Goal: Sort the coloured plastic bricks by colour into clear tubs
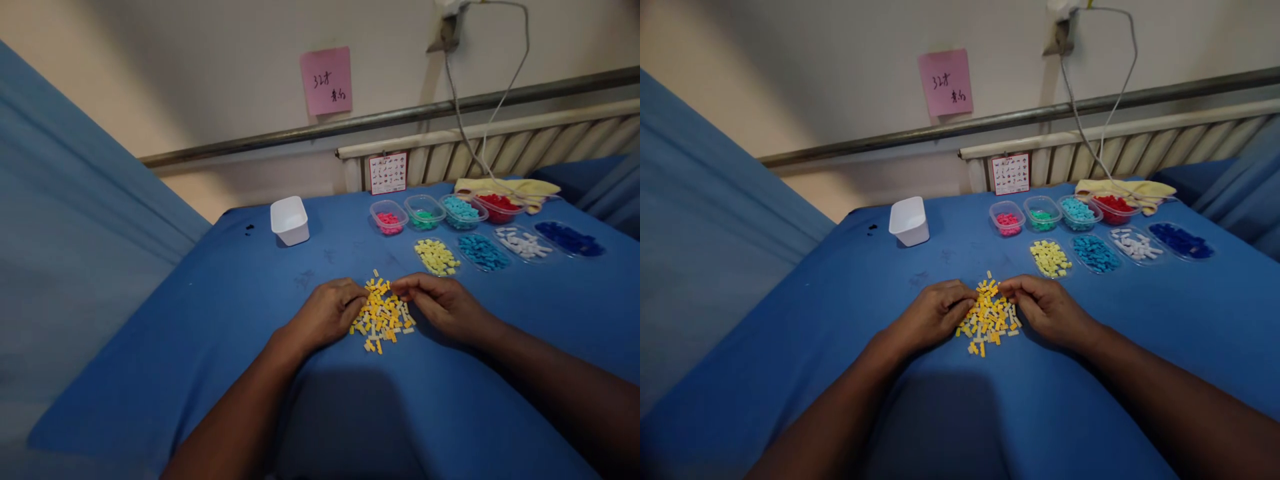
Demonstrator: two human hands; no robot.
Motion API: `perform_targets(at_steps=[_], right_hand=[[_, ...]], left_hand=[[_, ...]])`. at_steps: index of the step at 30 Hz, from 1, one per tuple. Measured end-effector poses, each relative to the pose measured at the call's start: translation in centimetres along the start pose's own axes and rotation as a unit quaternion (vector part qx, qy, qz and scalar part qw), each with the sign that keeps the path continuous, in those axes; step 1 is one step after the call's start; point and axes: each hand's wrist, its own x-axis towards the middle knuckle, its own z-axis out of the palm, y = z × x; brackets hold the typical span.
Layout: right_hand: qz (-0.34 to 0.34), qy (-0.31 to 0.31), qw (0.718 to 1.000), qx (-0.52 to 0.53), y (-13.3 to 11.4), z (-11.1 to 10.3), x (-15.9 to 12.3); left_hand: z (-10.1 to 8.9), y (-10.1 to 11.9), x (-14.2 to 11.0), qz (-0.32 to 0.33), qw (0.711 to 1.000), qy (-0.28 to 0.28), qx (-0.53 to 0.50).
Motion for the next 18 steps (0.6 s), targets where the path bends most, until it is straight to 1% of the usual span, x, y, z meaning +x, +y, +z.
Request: perform_targets(at_steps=[2,3,5,8,10,12,14,16,18], right_hand=[[0.017,0.026,0.999,0.015,0.2,0.1,0.2],[0.03,0.04,0.999,0.022,0.3,0.2,0.3],[0.062,0.058,0.996,0.031,0.6,0.4,0.5],[0.094,0.059,0.993,0.04,0.9,0.5,0.9],[0.101,0.056,0.992,0.053,1.0,0.6,1.0],[0.103,0.056,0.991,0.062,1.0,0.6,1.0],[0.104,0.057,0.991,0.064,1.0,0.6,1.0],[0.104,0.057,0.991,0.068,0.9,0.7,1.1],[0.104,0.056,0.99,0.077,0.9,0.7,1.2]], left_hand=[[0.1,-0.1,0.0,0.002,1.0,0.027,-0.004],[0.0,-0.3,0.0,-0.004,0.999,0.052,0.0],[-0.6,-1.1,0.1,-0.035,0.992,0.121,0.017],[-2.9,-3.0,0.8,-0.108,0.966,0.226,0.06],[-5.0,-4.5,1.7,-0.149,0.949,0.258,0.108],[-7.2,-6.2,2.7,-0.199,0.929,0.254,0.179],[-8.7,-7.8,3.7,-0.274,0.91,0.204,0.234],[-9.6,-9.2,4.4,-0.313,0.902,0.171,0.243],[-9.9,-10.0,4.8,-0.333,0.897,0.154,0.245]])
